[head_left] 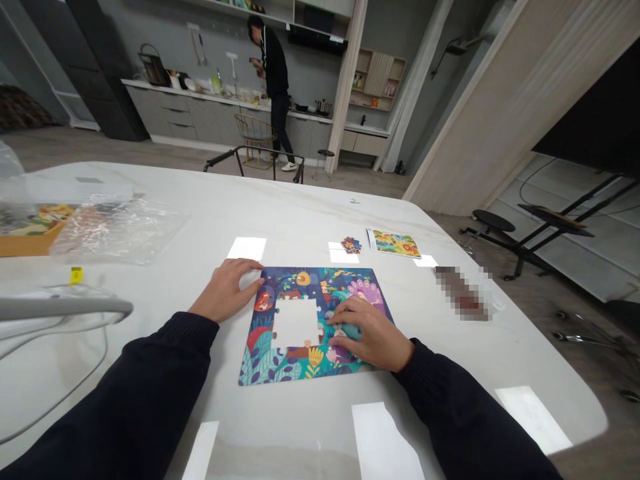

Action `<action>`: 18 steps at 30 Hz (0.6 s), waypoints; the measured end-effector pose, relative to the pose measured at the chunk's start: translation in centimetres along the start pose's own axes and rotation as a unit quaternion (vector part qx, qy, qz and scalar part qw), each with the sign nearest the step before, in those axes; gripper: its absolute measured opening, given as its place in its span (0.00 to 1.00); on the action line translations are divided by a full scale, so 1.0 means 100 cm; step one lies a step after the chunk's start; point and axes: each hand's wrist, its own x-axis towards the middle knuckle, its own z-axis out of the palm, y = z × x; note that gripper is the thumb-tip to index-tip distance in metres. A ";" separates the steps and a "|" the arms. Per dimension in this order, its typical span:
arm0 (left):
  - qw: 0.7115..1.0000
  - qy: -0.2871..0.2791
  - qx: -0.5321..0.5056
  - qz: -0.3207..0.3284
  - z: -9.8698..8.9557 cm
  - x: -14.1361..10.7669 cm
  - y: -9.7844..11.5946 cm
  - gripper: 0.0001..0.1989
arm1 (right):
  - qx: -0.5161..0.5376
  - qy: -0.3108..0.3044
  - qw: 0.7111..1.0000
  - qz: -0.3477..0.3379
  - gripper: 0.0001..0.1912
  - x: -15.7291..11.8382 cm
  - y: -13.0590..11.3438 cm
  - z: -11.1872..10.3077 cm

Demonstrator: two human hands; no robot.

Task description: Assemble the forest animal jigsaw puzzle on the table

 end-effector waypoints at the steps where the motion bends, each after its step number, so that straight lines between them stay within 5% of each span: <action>1: 1.000 -0.001 0.001 -0.001 0.000 0.000 0.000 0.17 | 0.001 0.003 1.000 0.002 0.14 0.000 0.000 0.001; 18: 1.000 -0.003 0.000 0.001 0.000 0.000 -0.001 0.16 | 0.004 -0.012 1.000 0.029 0.14 -0.001 -0.001 0.002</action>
